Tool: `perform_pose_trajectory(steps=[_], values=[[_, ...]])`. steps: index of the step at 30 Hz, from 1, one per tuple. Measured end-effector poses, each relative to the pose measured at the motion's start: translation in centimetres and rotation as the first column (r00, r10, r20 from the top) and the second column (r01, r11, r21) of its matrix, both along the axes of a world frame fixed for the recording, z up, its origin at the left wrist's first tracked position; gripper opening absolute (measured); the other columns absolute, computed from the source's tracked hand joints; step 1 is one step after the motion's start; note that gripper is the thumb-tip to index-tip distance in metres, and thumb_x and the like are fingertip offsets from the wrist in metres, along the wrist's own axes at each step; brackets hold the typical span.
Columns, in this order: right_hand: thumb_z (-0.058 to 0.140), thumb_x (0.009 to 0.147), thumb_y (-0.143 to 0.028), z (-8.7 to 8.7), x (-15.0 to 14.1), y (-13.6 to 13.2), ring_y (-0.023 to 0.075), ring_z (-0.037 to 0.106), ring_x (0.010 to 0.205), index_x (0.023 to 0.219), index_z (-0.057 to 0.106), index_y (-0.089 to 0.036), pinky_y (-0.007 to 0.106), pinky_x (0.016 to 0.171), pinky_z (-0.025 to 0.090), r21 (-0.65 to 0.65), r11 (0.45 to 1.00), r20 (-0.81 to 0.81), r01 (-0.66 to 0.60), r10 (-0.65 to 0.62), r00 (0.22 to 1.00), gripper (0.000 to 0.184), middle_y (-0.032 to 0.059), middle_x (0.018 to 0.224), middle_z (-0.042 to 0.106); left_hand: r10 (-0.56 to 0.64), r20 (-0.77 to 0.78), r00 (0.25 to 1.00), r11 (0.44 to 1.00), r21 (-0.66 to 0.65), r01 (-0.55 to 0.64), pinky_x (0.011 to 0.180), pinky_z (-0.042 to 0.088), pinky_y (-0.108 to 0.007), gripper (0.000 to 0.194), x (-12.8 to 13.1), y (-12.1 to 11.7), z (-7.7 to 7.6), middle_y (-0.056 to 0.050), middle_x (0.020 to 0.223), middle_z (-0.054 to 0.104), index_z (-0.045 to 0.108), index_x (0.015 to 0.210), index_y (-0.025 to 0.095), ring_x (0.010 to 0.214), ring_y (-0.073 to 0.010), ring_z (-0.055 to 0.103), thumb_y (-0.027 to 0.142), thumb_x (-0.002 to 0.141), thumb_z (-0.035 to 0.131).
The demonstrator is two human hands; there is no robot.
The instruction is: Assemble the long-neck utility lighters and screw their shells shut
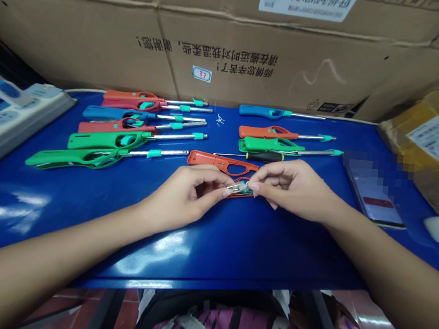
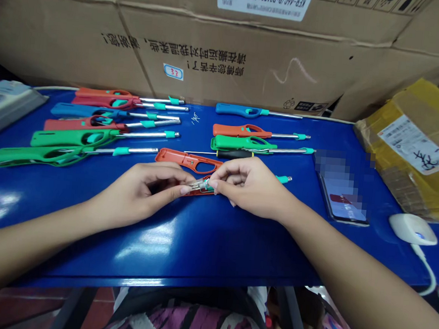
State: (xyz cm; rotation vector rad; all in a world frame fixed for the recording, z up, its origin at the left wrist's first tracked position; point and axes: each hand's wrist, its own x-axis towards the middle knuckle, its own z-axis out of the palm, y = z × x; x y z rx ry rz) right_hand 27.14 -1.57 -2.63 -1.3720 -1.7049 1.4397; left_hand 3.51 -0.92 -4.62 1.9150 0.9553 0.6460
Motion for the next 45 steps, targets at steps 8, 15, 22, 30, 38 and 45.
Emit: perform_pose_trajectory(steps=[8, 15, 22, 30, 38, 45], values=[[0.073, 0.081, -0.028, -0.32, -0.1, 0.03, 0.0069, 0.052, 0.044, 0.081, 0.072, -0.013, 0.019, 0.043, 0.039, 0.002, 1.0, 0.002, -0.002, 0.002, 1.0, 0.014, -0.0027, 0.054, 0.059, -0.011, -0.029, 1.0, 0.999, 0.052, 0.013, 0.069, 0.052, -0.025, 0.019, -0.07, -0.06, 0.03, -0.002, 0.098, 0.077, 0.076, 0.107, 0.02, 0.083, -0.0154, 0.068, 0.027, 0.094, 0.064], [0.08, 0.077, -0.036, -0.21, -0.26, 0.01, 0.0073, 0.05, 0.042, 0.074, 0.07, -0.015, 0.019, 0.038, 0.038, -0.014, 0.999, -0.015, 0.047, -0.047, 0.999, 0.023, -0.0033, 0.051, 0.058, -0.005, -0.059, 0.998, 0.996, 0.085, 0.01, 0.071, 0.052, -0.025, 0.019, -0.09, -0.22, 0.55, -0.002, 0.1, 0.077, 0.076, 0.106, 0.02, 0.085, -0.0157, 0.069, 0.028, 0.095, 0.063], [0.077, 0.08, -0.034, -0.12, -0.5, -0.01, 0.0068, 0.048, 0.04, 0.07, 0.071, -0.014, 0.02, 0.039, 0.037, -0.005, 0.998, 0.031, 0.059, -0.059, 0.998, 0.023, -0.0037, 0.046, 0.055, -0.016, -0.072, 0.997, 0.994, 0.108, 0.024, 0.073, 0.052, -0.025, 0.02, -0.21, -0.17, 0.45, -0.001, 0.099, 0.077, 0.076, 0.107, 0.02, 0.086, -0.015, 0.069, 0.03, 0.096, 0.062], [0.075, 0.081, -0.03, -0.26, -0.33, -0.02, 0.0067, 0.048, 0.041, 0.075, 0.073, -0.014, 0.02, 0.04, 0.035, 0.026, 0.999, -0.005, 0.032, -0.032, 0.999, 0.017, -0.0041, 0.048, 0.056, -0.012, -0.078, 0.997, 0.996, 0.089, 0.019, 0.072, 0.052, -0.026, 0.021, -0.12, -0.19, 0.4, -0.002, 0.099, 0.077, 0.076, 0.106, 0.02, 0.085, -0.016, 0.069, 0.033, 0.096, 0.062], [0.074, 0.081, -0.03, 0.11, -0.07, 0.02, 0.0074, 0.051, 0.05, 0.079, 0.073, -0.015, 0.021, 0.047, 0.038, 0.078, 0.997, 0.019, 0.02, -0.022, 1.0, 0.016, -0.0009, 0.061, 0.063, 0.027, -0.038, 0.999, 1.0, 0.0, -0.027, 0.068, 0.051, -0.027, 0.022, -0.09, -0.06, 0.55, -0.001, 0.096, 0.078, 0.077, 0.107, 0.021, 0.078, -0.0158, 0.068, 0.034, 0.095, 0.063], [0.074, 0.081, -0.033, -0.11, -0.27, 0.0, 0.0074, 0.047, 0.048, 0.078, 0.072, -0.014, 0.021, 0.046, 0.035, 0.056, 0.998, 0.023, 0.008, -0.009, 1.0, 0.019, -0.0019, 0.056, 0.059, 0.024, -0.036, 0.999, 1.0, -0.017, -0.024, 0.069, 0.052, -0.027, 0.021, 0.05, -0.1, 0.39, -0.004, 0.099, 0.078, 0.077, 0.105, 0.02, 0.084, -0.0182, 0.07, 0.032, 0.093, 0.064]])
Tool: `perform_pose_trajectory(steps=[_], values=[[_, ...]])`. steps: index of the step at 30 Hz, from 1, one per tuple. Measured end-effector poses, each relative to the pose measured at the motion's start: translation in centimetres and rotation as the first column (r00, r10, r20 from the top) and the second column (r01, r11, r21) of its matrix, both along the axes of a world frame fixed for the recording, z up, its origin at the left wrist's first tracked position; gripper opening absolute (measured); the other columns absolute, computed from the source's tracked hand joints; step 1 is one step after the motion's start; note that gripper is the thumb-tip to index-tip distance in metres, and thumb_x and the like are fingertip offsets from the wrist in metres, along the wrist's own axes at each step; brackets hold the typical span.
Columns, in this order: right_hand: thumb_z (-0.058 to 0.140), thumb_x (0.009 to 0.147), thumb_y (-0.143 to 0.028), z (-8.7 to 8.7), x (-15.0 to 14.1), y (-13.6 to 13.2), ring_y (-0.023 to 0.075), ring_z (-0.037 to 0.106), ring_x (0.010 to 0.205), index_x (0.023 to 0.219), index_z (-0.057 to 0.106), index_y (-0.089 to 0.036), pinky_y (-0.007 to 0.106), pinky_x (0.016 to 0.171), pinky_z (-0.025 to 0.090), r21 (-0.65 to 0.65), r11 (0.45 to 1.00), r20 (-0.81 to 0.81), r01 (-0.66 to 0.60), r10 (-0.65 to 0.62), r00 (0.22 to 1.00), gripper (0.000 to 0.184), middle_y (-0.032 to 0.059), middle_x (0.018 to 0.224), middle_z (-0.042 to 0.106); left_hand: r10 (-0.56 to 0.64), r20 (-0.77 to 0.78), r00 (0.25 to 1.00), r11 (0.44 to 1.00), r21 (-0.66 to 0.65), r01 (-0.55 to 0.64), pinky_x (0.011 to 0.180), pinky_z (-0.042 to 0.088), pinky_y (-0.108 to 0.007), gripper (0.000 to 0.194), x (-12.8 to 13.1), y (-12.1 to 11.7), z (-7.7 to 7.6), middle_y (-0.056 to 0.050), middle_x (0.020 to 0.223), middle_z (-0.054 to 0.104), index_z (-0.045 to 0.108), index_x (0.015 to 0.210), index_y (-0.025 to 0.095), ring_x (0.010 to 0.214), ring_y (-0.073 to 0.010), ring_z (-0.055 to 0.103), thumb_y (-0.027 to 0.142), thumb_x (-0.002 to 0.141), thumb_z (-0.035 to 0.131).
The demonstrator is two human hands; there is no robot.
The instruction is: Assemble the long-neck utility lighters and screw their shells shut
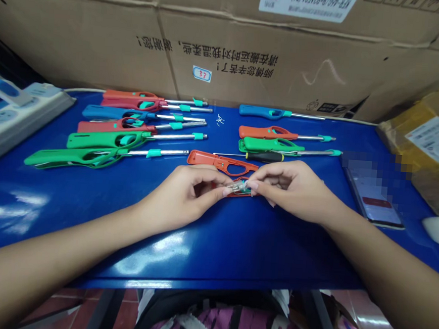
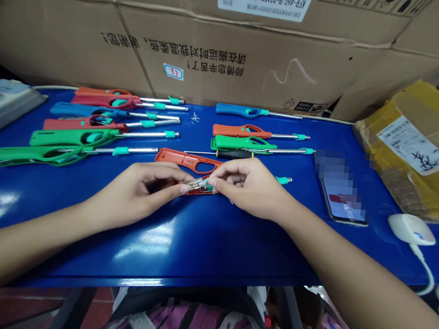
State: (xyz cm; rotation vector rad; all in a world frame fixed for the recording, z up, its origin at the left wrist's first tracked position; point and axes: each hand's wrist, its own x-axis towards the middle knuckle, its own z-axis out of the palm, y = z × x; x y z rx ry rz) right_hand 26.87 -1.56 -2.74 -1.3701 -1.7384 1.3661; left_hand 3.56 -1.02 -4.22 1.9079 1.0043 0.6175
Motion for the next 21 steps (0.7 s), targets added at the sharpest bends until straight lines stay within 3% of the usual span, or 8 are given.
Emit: perform_pose_trajectory(steps=[5, 11, 14, 21], values=[[0.073, 0.082, -0.038, -0.1, 0.1, 0.1, 0.0081, 0.048, 0.047, 0.082, 0.073, -0.014, 0.023, 0.044, 0.035, -0.017, 1.0, 0.024, -0.007, 0.007, 1.0, 0.024, 0.0004, 0.062, 0.063, -0.035, -0.032, 0.999, 0.998, 0.05, 0.037, 0.074, 0.054, -0.027, 0.023, -0.2, 0.3, 0.4, -0.003, 0.101, 0.079, 0.077, 0.108, 0.02, 0.085, -0.0174, 0.071, 0.031, 0.095, 0.062], [0.064, 0.089, -0.035, 0.1, 1.1, 0.4, 0.0114, 0.048, 0.056, 0.09, 0.073, -0.016, 0.026, 0.05, 0.034, 0.24, 0.97, 0.187, 0.029, -0.075, 0.979, 0.021, 0.002, 0.068, 0.062, -0.101, -0.167, 0.981, 0.983, 0.137, 0.124, 0.077, 0.055, -0.027, 0.024, -1.4, 1.3, 1.4, -0.001, 0.103, 0.079, 0.078, 0.107, 0.023, 0.087, -0.0173, 0.072, 0.034, 0.096, 0.06], [0.063, 0.09, -0.032, -0.1, 1.6, 0.6, 0.0104, 0.045, 0.055, 0.093, 0.072, -0.016, 0.027, 0.052, 0.034, 0.325, 0.944, 0.301, -0.051, -0.052, 0.952, 0.018, 0.0001, 0.068, 0.059, -0.143, -0.249, 0.958, 0.975, 0.128, 0.179, 0.074, 0.055, -0.027, 0.024, -1.9, 1.7, 1.4, -0.002, 0.102, 0.08, 0.079, 0.107, 0.024, 0.084, -0.0175, 0.072, 0.035, 0.096, 0.06], [0.06, 0.095, -0.027, 0.0, 2.0, 0.3, 0.011, 0.05, 0.068, 0.116, 0.07, -0.022, 0.027, 0.064, 0.042, 0.391, 0.851, 0.437, -0.351, 0.165, 0.884, 0.024, 0.006, 0.105, 0.062, -0.144, -0.275, 0.951, 0.959, 0.196, 0.202, 0.069, 0.053, -0.027, 0.024, -1.9, 1.8, 1.2, -0.004, 0.096, 0.077, 0.079, 0.103, 0.021, 0.078, -0.0162, 0.069, 0.031, 0.096, 0.058]])
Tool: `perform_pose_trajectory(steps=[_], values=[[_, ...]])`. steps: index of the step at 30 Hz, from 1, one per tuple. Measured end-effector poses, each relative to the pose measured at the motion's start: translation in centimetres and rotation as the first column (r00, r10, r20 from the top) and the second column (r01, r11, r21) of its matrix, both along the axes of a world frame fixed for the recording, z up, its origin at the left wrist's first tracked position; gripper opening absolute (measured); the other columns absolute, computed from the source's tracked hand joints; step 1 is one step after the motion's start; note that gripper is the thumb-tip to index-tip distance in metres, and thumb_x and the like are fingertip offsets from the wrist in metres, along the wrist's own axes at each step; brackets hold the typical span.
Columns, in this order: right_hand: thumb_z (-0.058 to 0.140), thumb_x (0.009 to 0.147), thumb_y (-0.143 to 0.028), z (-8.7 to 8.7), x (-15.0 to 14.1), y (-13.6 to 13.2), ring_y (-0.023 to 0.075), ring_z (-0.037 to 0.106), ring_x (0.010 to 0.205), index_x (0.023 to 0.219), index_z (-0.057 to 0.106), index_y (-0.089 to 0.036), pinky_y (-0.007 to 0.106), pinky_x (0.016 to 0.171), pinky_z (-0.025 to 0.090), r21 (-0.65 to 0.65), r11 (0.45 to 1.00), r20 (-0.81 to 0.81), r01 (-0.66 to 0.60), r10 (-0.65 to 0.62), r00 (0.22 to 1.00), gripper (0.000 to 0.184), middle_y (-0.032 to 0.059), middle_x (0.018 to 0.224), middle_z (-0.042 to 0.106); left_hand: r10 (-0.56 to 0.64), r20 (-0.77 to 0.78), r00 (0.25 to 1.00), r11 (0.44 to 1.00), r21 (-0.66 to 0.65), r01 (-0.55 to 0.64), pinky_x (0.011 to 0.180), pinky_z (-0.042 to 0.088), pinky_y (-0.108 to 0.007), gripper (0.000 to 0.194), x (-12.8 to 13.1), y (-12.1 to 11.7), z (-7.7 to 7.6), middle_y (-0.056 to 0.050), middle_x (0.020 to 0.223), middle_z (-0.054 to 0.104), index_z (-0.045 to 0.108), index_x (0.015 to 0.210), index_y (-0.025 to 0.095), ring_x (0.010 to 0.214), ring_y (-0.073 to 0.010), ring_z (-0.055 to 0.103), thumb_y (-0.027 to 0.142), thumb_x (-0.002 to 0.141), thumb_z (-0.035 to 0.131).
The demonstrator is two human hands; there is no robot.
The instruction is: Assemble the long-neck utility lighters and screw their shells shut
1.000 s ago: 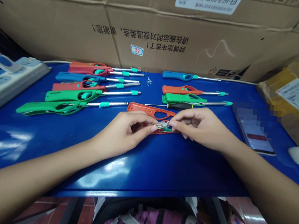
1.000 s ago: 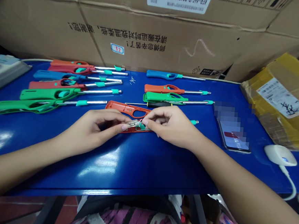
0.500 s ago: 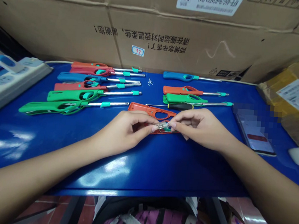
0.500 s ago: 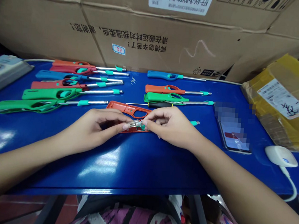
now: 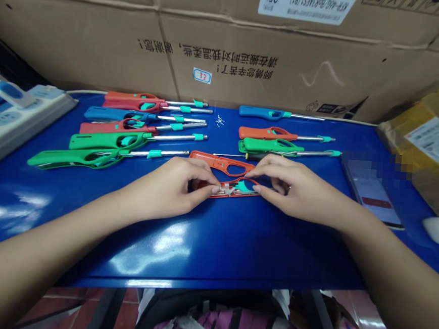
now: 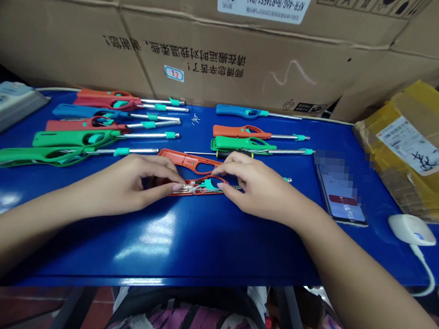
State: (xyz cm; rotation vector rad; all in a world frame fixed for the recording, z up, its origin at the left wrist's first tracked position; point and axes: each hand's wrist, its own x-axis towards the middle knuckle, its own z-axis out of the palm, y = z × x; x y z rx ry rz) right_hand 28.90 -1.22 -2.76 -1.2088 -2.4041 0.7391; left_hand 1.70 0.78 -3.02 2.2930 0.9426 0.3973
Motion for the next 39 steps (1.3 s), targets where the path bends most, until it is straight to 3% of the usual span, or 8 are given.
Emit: perform_pose_trajectory(steps=[4, 12, 19, 31, 39], values=[[0.058, 0.094, -0.02, 0.15, 0.41, 0.08, 0.0116, 0.053, 0.07, 0.109, 0.07, -0.021, 0.027, 0.063, 0.043, -0.006, 1.0, 0.015, -0.021, 0.021, 1.0, 0.02, 0.0066, 0.107, 0.063, -0.013, -0.002, 1.0, 0.999, 0.031, 0.013, 0.072, 0.052, -0.027, 0.025, 0.0, 0.08, -0.13, -0.004, 0.098, 0.077, 0.078, 0.104, 0.021, 0.081, -0.0163, 0.07, 0.031, 0.096, 0.057], [0.059, 0.09, -0.017, 0.02, 0.66, 0.39, 0.0124, 0.052, 0.068, 0.094, 0.069, -0.019, 0.027, 0.063, 0.04, -0.027, 1.0, 0.063, 0.014, -0.012, 0.998, 0.011, 0.0033, 0.093, 0.065, 0.025, -0.003, 1.0, 1.0, 0.011, -0.024, 0.063, 0.049, -0.024, 0.023, 0.18, -0.02, -0.27, -0.002, 0.095, 0.078, 0.077, 0.104, 0.021, 0.071, -0.0137, 0.066, 0.033, 0.095, 0.059], [0.057, 0.091, -0.019, 0.12, 0.52, 0.25, 0.0138, 0.053, 0.072, 0.092, 0.067, -0.019, 0.028, 0.066, 0.039, -0.009, 1.0, 0.099, 0.018, -0.017, 0.995, 0.01, 0.0036, 0.091, 0.064, 0.01, 0.013, 1.0, 0.999, 0.038, -0.011, 0.068, 0.05, -0.024, 0.021, 0.22, 0.12, -0.27, -0.002, 0.097, 0.078, 0.077, 0.101, 0.022, 0.077, -0.0144, 0.068, 0.033, 0.095, 0.06], [0.055, 0.093, -0.018, -0.04, 0.43, 0.15, 0.0166, 0.058, 0.084, 0.093, 0.065, -0.019, 0.029, 0.072, 0.041, 0.025, 1.0, 0.149, -0.011, 0.007, 0.989, 0.01, 0.0044, 0.095, 0.064, 0.079, 0.056, 0.995, 0.988, -0.136, -0.071, 0.071, 0.054, -0.026, 0.024, 0.21, 0.19, -0.44, -0.002, 0.095, 0.079, 0.08, 0.097, 0.022, 0.08, -0.0166, 0.072, 0.038, 0.093, 0.063], [0.055, 0.093, -0.019, -0.16, 0.35, 0.15, 0.0147, 0.054, 0.077, 0.092, 0.064, -0.019, 0.028, 0.068, 0.039, 0.037, 0.999, 0.158, 0.0, -0.006, 0.987, 0.009, 0.0038, 0.094, 0.064, 0.043, 0.035, 0.998, 0.998, 0.045, -0.044, 0.065, 0.05, -0.026, 0.019, 0.36, -0.13, -0.24, -0.003, 0.094, 0.077, 0.079, 0.103, 0.022, 0.072, -0.0147, 0.066, 0.028, 0.092, 0.065]])
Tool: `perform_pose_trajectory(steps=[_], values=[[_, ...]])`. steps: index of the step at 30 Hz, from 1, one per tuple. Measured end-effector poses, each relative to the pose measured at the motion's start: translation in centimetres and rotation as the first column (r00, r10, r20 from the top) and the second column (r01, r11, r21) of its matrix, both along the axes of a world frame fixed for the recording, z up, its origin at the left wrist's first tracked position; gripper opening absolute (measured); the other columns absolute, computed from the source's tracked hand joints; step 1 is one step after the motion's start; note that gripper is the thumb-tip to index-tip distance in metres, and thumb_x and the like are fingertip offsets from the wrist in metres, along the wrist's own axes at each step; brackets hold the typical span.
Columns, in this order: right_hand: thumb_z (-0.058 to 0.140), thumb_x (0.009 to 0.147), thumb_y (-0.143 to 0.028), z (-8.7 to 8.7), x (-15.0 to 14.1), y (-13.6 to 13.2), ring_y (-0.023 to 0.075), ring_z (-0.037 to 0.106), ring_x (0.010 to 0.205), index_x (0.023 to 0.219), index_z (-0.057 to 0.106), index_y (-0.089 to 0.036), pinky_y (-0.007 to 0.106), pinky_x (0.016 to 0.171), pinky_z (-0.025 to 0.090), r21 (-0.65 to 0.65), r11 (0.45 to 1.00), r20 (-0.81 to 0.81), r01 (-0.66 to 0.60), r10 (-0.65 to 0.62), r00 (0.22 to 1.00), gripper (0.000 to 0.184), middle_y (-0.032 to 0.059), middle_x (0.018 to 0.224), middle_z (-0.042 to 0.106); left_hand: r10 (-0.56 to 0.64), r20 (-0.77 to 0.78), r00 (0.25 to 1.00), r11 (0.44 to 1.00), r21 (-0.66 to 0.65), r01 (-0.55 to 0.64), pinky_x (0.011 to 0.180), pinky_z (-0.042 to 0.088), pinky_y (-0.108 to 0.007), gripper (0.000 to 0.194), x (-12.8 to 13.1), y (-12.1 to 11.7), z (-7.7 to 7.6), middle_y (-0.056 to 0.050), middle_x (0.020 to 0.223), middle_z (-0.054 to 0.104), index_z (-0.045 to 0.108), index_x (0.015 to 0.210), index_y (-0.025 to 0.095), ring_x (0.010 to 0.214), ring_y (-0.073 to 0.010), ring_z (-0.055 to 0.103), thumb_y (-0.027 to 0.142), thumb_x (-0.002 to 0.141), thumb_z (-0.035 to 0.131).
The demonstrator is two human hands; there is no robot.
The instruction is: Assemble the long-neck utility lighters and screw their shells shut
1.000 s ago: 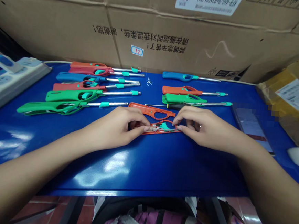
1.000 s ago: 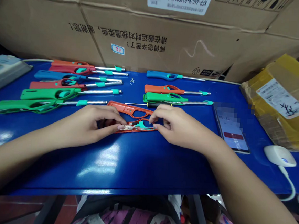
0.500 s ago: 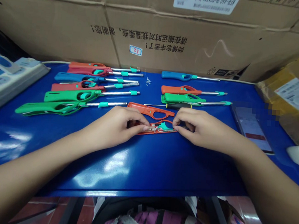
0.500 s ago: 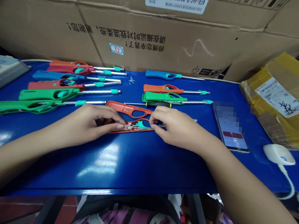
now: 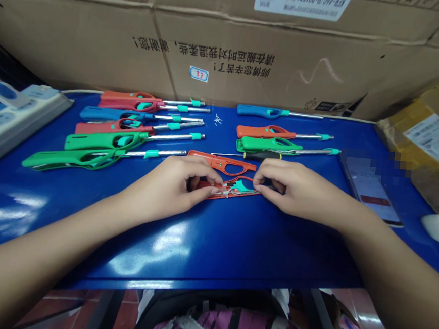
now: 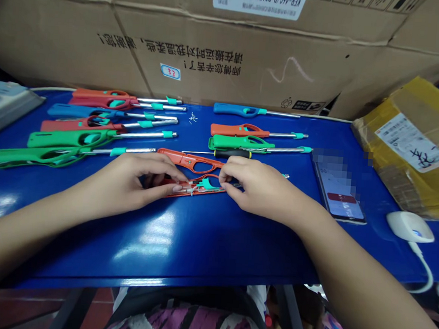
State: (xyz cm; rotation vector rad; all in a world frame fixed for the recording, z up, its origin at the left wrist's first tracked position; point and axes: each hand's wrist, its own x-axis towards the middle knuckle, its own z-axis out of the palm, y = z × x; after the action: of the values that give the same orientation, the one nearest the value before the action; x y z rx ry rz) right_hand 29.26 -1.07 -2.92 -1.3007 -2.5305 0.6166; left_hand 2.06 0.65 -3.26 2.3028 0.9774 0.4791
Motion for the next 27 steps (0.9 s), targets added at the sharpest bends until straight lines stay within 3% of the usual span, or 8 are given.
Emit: perform_pose_trajectory(steps=[5, 14, 19, 24, 27], values=[[0.056, 0.093, -0.017, 0.1, 0.0, 0.0, 0.0132, 0.052, 0.074, 0.092, 0.065, -0.019, 0.028, 0.068, 0.038, -0.001, 1.0, -0.004, 0.0, 0.0, 1.0, 0.009, 0.0028, 0.094, 0.063, -0.057, 0.004, 0.998, 0.996, 0.076, 0.056, 0.073, 0.052, -0.027, 0.019, -0.2, -0.2, 0.0, -0.003, 0.095, 0.075, 0.08, 0.101, 0.021, 0.08, -0.0147, 0.068, 0.024, 0.094, 0.062], [0.057, 0.091, -0.019, 0.1, 0.2, 0.2, 0.0125, 0.053, 0.071, 0.088, 0.066, -0.019, 0.026, 0.066, 0.039, -0.037, 0.999, -0.003, 0.025, -0.025, 1.0, 0.01, 0.0016, 0.087, 0.065, -0.046, -0.117, 0.992, 0.986, 0.153, 0.063, 0.068, 0.051, -0.027, 0.016, -1.0, 0.0, 0.9, 0.001, 0.094, 0.075, 0.08, 0.098, 0.026, 0.08, -0.0157, 0.068, 0.027, 0.084, 0.072], [0.057, 0.09, -0.019, 0.2, 0.5, 0.3, 0.0124, 0.052, 0.069, 0.085, 0.066, -0.019, 0.026, 0.064, 0.038, -0.029, 1.0, 0.015, 0.009, -0.009, 1.0, 0.011, 0.0006, 0.082, 0.065, -0.083, -0.235, 0.969, 0.975, 0.183, 0.128, 0.071, 0.052, -0.028, 0.015, -1.2, -0.1, 0.9, 0.002, 0.096, 0.075, 0.08, 0.101, 0.03, 0.081, -0.0161, 0.07, 0.03, 0.088, 0.072], [0.058, 0.089, -0.019, 0.2, 0.4, 0.2, 0.0113, 0.048, 0.063, 0.08, 0.065, -0.018, 0.026, 0.062, 0.036, -0.027, 1.0, -0.003, -0.014, 0.014, 1.0, 0.011, -0.0002, 0.075, 0.064, 0.001, -0.317, 0.948, 0.938, 0.33, 0.109, 0.065, 0.049, -0.029, 0.01, -1.0, -1.0, 0.7, 0.002, 0.098, 0.074, 0.08, 0.092, 0.028, 0.085, -0.0192, 0.071, 0.029, 0.091, 0.071], [0.058, 0.088, -0.019, 0.2, 0.5, 0.3, 0.0114, 0.048, 0.062, 0.082, 0.066, -0.018, 0.026, 0.06, 0.035, -0.046, 0.999, -0.008, -0.017, 0.016, 1.0, 0.01, 0.0003, 0.074, 0.064, 0.016, -0.297, 0.955, 0.951, 0.299, 0.077, 0.067, 0.051, -0.029, 0.008, -0.8, -1.2, 0.8, 0.001, 0.099, 0.073, 0.08, 0.092, 0.028, 0.085, -0.0186, 0.071, 0.028, 0.089, 0.073]])
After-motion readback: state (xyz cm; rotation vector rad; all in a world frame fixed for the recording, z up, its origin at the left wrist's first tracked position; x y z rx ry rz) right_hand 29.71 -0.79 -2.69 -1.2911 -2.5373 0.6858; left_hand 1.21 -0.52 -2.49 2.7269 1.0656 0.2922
